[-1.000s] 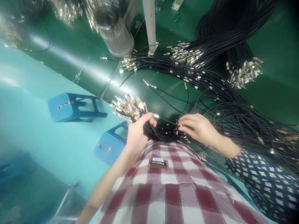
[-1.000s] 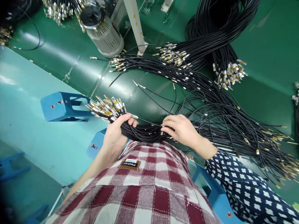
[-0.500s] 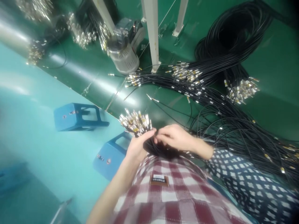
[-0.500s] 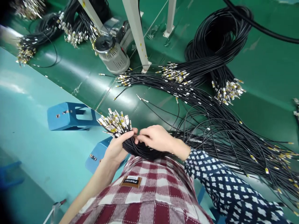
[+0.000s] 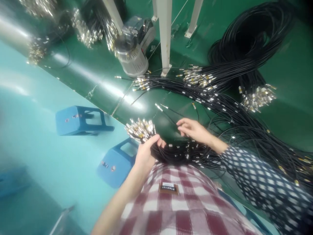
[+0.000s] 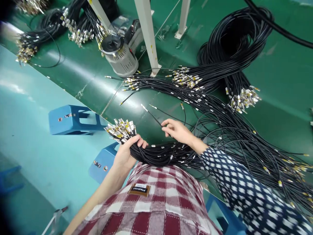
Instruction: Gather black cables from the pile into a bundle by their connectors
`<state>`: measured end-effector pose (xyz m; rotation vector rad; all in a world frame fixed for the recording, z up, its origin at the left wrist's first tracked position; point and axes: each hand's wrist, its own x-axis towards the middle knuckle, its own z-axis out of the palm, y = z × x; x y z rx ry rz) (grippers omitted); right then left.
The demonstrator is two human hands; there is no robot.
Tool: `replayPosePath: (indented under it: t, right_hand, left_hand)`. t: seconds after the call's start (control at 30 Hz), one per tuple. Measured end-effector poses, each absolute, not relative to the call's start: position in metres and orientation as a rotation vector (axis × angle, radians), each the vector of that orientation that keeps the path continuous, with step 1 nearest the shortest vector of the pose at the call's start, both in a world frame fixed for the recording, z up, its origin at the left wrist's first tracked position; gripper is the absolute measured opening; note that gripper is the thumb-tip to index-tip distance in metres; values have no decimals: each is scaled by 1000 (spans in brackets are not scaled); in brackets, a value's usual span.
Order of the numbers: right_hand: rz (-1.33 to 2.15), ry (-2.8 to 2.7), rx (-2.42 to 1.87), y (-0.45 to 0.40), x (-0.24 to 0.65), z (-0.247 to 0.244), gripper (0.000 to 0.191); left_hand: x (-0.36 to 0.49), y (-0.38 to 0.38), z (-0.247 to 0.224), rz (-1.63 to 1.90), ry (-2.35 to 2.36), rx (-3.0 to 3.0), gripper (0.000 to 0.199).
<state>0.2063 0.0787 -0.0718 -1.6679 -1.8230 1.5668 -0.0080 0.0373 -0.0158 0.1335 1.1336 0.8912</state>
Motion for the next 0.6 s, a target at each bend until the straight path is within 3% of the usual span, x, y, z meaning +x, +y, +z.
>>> replayPosePath:
  t: [0.1, 0.2, 0.4, 0.6]
  right_hand:
    - [1707, -1701, -1459, 43, 235, -49, 38]
    - [1631, -1769, -1394, 15, 252, -41, 34]
    - [1458, -1965, -1260, 0, 265, -45, 29]
    - [1126, -2048, -1392, 21, 219, -11, 30]
  left_hand:
    - [-3, 38, -13, 941, 1175, 115, 11]
    - [2, 39, -8, 984, 1174, 176, 27]
    - [9, 36, 3, 926, 1176, 258, 13]
    - [16, 31, 13, 888, 1274, 331, 29]
